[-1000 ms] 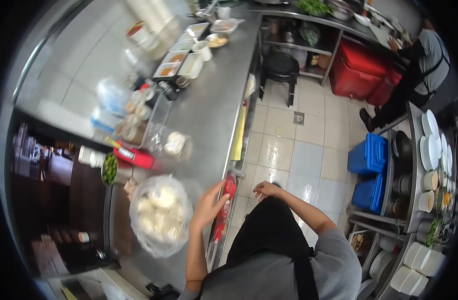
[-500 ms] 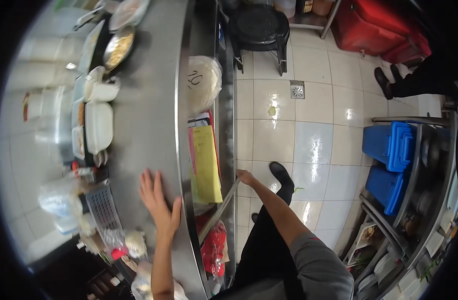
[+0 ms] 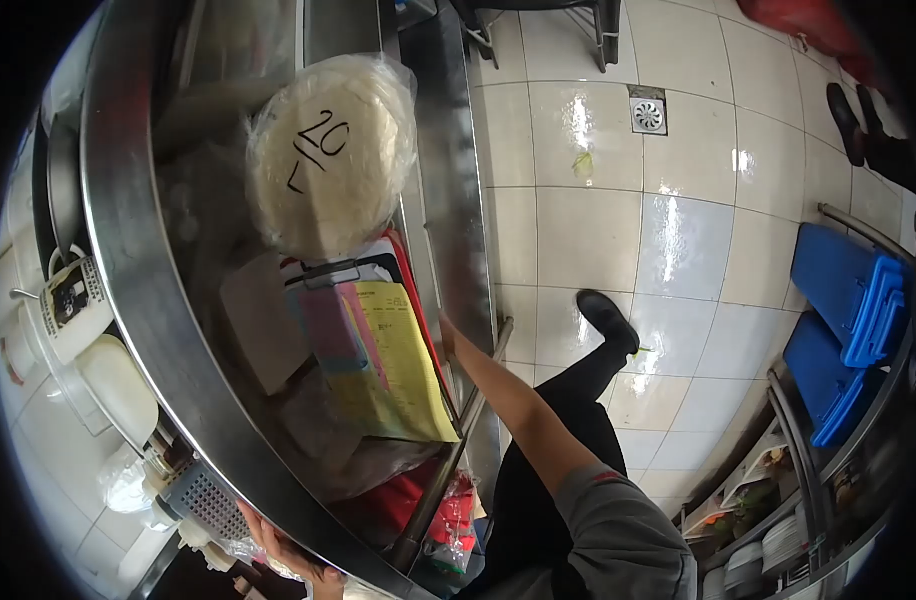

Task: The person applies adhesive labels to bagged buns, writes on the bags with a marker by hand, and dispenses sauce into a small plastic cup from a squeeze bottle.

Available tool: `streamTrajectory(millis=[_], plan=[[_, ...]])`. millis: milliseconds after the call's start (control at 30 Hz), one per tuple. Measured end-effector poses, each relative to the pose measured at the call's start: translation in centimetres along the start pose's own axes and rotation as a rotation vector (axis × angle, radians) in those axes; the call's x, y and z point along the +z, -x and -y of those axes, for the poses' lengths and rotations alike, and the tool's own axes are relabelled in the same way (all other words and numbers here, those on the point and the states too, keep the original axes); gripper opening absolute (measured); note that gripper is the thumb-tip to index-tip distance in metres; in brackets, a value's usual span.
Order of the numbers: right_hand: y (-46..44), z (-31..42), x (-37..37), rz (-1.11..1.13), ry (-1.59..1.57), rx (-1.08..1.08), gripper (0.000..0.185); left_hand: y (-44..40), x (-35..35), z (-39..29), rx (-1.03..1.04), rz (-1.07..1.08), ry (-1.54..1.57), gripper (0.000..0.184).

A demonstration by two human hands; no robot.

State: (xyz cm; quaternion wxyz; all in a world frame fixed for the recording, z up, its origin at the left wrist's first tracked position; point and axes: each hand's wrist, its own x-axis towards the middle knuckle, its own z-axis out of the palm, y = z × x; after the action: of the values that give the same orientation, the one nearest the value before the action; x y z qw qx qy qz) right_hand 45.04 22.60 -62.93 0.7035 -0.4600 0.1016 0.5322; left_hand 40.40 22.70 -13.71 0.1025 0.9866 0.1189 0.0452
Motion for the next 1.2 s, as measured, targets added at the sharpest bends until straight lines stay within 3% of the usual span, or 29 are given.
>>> streamTrajectory(millis=[133, 300, 367, 467, 567, 667, 767, 1000, 1067, 1200], plan=[[-1.8, -0.1, -1.2, -0.147, -0.153, -0.012, 0.037, 0.2, -0.5, 0.2, -0.021, 0.033, -0.026, 0.094], [-0.9, -2.5, -2.3, -0.414, 0.216, -0.171, 0.036, 0.0, -0.9, 0.3, -0.011, 0.072, 0.003, 0.093], [1.8, -3.7, -5.4, -0.335, 0.04, -0.103, 0.031, -0.2, -0.6, -0.2, -0.032, 0.068, 0.051, 0.093], [10.1, 6.0, -9.0, -0.242, -0.042, -0.009, 0.041, -0.5, -0.8, -0.4, -0.015, 0.094, 0.031, 0.094], [9.5, 3.4, -9.9, -0.366, -0.005, -0.027, 0.045, -0.8, -0.9, -0.7, -0.007, 0.11, 0.028, 0.093], [10.9, 7.0, -9.1, -1.0, 0.735, -0.669, 0.043, -0.7, -1.1, -0.5, 0.007, 0.13, 0.016, 0.092], [8.4, 7.7, -7.9, -0.322, 1.17, -0.848, 0.028, -0.6, -1.1, -0.2, 0.028, 0.136, 0.009, 0.092], [-4.6, 4.6, -7.9, -0.465, -0.799, 0.398, 0.05, -0.8, -1.4, -0.5, 0.028, 0.143, -0.013, 0.089], [-3.6, 6.8, -6.0, -0.598, -0.86, 0.269, 0.055, -1.1, -1.4, -0.7, 0.035, 0.146, -0.015, 0.088], [-3.4, 6.9, -6.4, -0.613, -0.746, 0.332, 0.053, -1.2, -1.2, -1.0, 0.023, 0.137, -0.004, 0.088]])
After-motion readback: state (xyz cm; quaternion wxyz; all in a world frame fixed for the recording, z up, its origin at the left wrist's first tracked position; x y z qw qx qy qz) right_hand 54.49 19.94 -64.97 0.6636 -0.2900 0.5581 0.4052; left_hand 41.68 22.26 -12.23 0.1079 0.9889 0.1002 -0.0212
